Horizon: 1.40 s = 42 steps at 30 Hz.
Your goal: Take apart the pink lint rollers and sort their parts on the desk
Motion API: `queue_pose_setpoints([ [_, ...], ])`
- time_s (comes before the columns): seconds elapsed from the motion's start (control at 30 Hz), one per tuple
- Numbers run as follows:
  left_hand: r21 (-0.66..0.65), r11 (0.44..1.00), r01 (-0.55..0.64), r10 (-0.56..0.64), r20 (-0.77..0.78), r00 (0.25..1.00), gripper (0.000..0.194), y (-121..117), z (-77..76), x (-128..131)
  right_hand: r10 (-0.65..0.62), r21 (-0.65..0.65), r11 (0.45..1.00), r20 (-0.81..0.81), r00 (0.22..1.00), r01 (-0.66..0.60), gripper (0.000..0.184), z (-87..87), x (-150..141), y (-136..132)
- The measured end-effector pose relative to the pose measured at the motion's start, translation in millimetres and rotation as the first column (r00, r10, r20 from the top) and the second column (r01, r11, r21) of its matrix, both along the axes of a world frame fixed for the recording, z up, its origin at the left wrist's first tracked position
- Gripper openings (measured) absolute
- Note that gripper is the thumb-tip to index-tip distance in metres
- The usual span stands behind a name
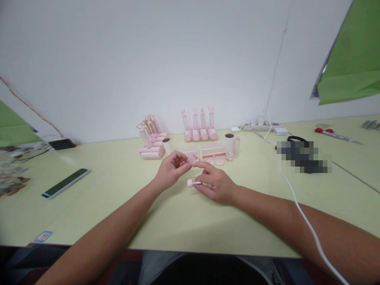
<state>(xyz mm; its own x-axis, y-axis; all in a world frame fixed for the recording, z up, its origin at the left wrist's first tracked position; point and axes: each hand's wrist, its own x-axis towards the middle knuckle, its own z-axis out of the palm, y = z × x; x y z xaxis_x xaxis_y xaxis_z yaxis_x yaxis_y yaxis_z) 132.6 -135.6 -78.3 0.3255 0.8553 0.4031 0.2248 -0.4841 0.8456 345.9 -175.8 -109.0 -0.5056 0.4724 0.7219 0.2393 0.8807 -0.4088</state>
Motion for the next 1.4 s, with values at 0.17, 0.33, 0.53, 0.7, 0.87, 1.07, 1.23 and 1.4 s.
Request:
queue_pose_setpoints([
  [0.17,-0.048,0.994,0.102,-0.104,-0.043,0.994,0.031,0.5,-1.1,-0.3,-0.048,0.012,0.999,-0.034,0.998,0.049,0.012,1.4,-0.8,-0.6],
  [0.33,-0.184,0.959,0.217,-0.174,0.224,0.959,0.052,1.0,1.8,0.5,-0.161,-0.056,0.985,0.086,0.983,0.166,0.016,1.5,-0.7,1.7],
  [0.53,-0.163,0.934,0.316,-0.323,-0.017,0.946,0.042,-5.9,6.5,0.9,-0.259,-0.157,0.946,0.162,0.952,0.284,0.020,-4.0,-3.5,5.6],
  [0.7,-0.003,0.966,0.258,-0.250,-0.266,0.931,0.025,-10.9,4.9,5.3,-0.235,-0.226,0.936,0.164,0.958,0.269,0.018,-6.4,-4.1,7.4],
  [0.87,0.058,0.996,0.062,-0.037,-0.356,0.934,0.021,1.3,11.7,-8.5,-0.258,-0.273,0.913,0.191,0.947,0.303,0.029,-8.2,-3.8,8.6],
  [1.07,0.221,0.871,-0.438,0.490,-0.320,0.811,0.028,45.0,16.9,-62.9,-0.249,-0.282,0.910,0.212,0.945,0.303,0.034,-8.9,-2.7,10.6],
  [1.23,0.227,0.810,-0.542,0.587,-0.341,0.734,0.027,73.5,-6.2,-84.1,-0.221,-0.303,0.910,0.221,0.950,0.282,0.033,-10.2,-2.1,11.1],
  [1.4,0.274,0.799,-0.536,0.601,-0.411,0.686,0.028,88.7,-21.2,-77.8,-0.215,-0.314,0.908,0.221,0.951,0.278,0.033,-10.6,-2.0,11.4],
])
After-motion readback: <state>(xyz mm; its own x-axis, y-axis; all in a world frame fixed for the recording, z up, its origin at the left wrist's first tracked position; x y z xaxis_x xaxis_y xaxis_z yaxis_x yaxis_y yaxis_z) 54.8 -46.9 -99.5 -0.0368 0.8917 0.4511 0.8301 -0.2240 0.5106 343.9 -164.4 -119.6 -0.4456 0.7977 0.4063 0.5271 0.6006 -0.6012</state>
